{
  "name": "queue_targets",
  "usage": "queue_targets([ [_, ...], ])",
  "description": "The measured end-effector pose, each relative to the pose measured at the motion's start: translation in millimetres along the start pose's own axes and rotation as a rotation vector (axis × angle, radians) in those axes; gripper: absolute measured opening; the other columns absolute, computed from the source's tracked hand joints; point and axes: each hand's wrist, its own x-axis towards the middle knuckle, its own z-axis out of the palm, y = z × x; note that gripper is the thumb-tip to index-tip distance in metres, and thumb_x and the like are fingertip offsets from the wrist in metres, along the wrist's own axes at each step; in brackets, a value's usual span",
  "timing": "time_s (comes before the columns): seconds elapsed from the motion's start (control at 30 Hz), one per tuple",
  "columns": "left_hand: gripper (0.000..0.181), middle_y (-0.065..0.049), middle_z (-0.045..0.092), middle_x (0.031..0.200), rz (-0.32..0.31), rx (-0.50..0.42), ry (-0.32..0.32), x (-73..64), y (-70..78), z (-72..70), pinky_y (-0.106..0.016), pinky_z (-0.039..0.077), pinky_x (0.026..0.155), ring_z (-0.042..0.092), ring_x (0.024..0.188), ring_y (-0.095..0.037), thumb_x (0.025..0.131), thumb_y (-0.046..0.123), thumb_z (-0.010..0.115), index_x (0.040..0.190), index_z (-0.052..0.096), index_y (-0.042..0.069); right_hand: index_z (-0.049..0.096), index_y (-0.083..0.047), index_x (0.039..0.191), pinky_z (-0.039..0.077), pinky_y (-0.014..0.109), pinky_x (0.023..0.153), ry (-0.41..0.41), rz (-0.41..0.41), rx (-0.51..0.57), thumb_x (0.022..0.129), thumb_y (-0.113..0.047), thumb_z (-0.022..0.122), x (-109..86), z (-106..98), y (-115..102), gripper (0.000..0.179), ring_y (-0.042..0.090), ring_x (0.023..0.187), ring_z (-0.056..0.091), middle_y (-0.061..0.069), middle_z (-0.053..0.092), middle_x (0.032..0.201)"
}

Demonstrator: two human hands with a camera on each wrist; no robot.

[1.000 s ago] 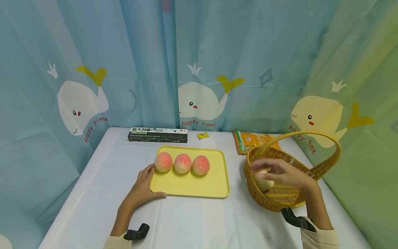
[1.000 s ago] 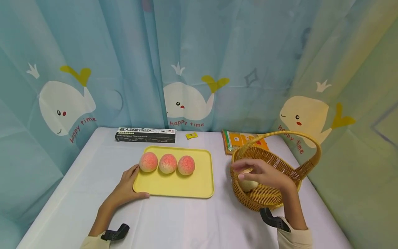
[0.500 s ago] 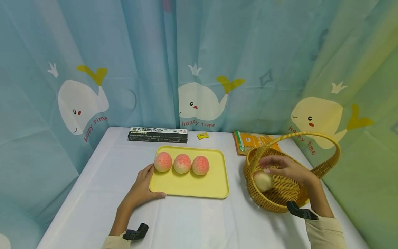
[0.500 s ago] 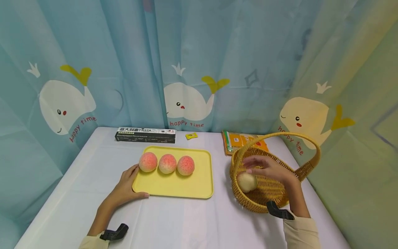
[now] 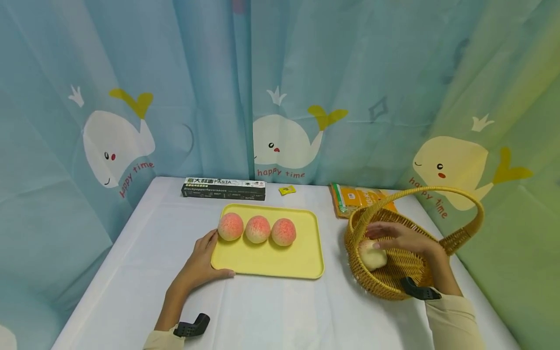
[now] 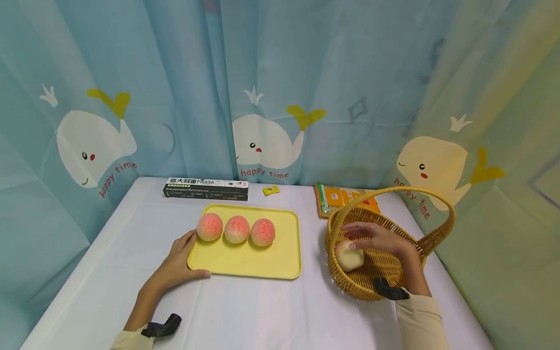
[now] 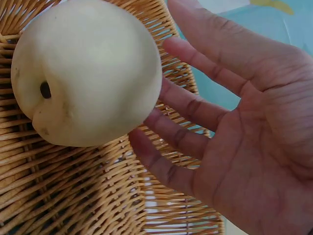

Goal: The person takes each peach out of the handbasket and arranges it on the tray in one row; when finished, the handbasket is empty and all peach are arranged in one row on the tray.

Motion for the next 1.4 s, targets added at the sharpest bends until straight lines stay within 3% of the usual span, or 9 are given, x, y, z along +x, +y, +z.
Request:
queue_targets([
  [0.17,0.131,-0.012,0.02,0.161,-0.004,0.0,-0.002,-1.4,-0.2,-0.2,-0.06,0.034,0.109,0.021,0.143,-0.033,0.06,0.072,0.079,0.157,0.019,0.008,0.038,0.013,0.14,0.048,0.018,0.092,-0.082,0.003,0.061,0.096,-0.005,0.059,2.3,1,7,0.052,0.006,0.122,0.054,0.041,0.045,0.135],
  [0.33,0.131,-0.012,0.02,0.16,-0.001,-0.004,0.008,-0.4,-0.9,1.9,-0.06,0.034,0.109,0.021,0.143,-0.033,0.06,0.072,0.079,0.156,0.02,0.007,0.039,0.008,0.142,0.046,0.017,0.092,-0.104,0.058,0.053,0.095,-0.009,0.061,1.7,0,9,0.054,0.008,0.124,0.052,0.037,0.044,0.139],
  [0.5,0.131,-0.013,0.019,0.161,0.004,0.008,-0.005,1.4,-1.9,3.5,-0.06,0.035,0.109,0.022,0.143,-0.033,0.061,0.072,0.078,0.156,0.018,0.006,0.044,-0.003,0.142,0.047,0.026,0.092,-0.101,0.119,0.017,0.094,-0.013,0.063,-1.0,0,11,0.053,0.004,0.121,0.051,0.029,0.05,0.139],
  [0.6,0.131,-0.013,0.018,0.161,-0.007,0.009,-0.006,1.6,-1.6,3.7,-0.06,0.035,0.109,0.021,0.144,-0.033,0.061,0.072,0.078,0.157,0.018,0.006,0.044,-0.004,0.143,0.046,0.033,0.093,-0.11,0.138,0.033,0.094,-0.012,0.063,0.2,0,12,0.053,0.014,0.125,0.049,0.028,0.049,0.14],
  [0.73,0.132,-0.013,0.017,0.161,-0.022,0.007,-0.013,1.3,-1.0,2.6,-0.06,0.034,0.11,0.02,0.144,-0.034,0.061,0.072,0.078,0.157,0.017,0.006,0.042,-0.001,0.144,0.047,0.034,0.093,-0.131,0.166,0.079,0.094,-0.011,0.062,1.7,1,14,0.055,0.024,0.126,0.046,0.03,0.044,0.142],
  [0.97,0.132,-0.011,0.016,0.162,-0.03,0.011,-0.025,1.7,-0.1,1.0,-0.059,0.033,0.111,0.019,0.145,-0.032,0.061,0.072,0.078,0.157,0.016,0.008,0.037,0.008,0.142,0.053,0.031,0.085,-0.175,0.232,0.192,0.094,-0.01,0.062,0.3,3,17,0.057,0.016,0.108,0.059,0.021,0.052,0.13],
  [1.1,0.132,-0.011,0.017,0.162,-0.029,0.013,-0.027,1.6,0.2,0.8,-0.059,0.033,0.111,0.02,0.145,-0.032,0.061,0.072,0.078,0.157,0.016,0.008,0.036,0.01,0.142,0.053,0.031,0.083,-0.185,0.246,0.181,0.093,-0.012,0.063,-0.2,4,16,0.06,0.019,0.103,0.059,0.017,0.056,0.122],
  [1.4,0.131,-0.012,0.017,0.161,-0.02,0.007,-0.018,0.3,1.2,-0.3,-0.059,0.033,0.111,0.02,0.145,-0.033,0.061,0.071,0.079,0.157,0.017,0.007,0.036,0.011,0.143,0.052,0.036,0.08,-0.158,0.384,0.098,0.094,-0.027,0.063,-0.1,6,8,0.068,0.022,0.1,0.057,0.014,0.057,0.117],
])
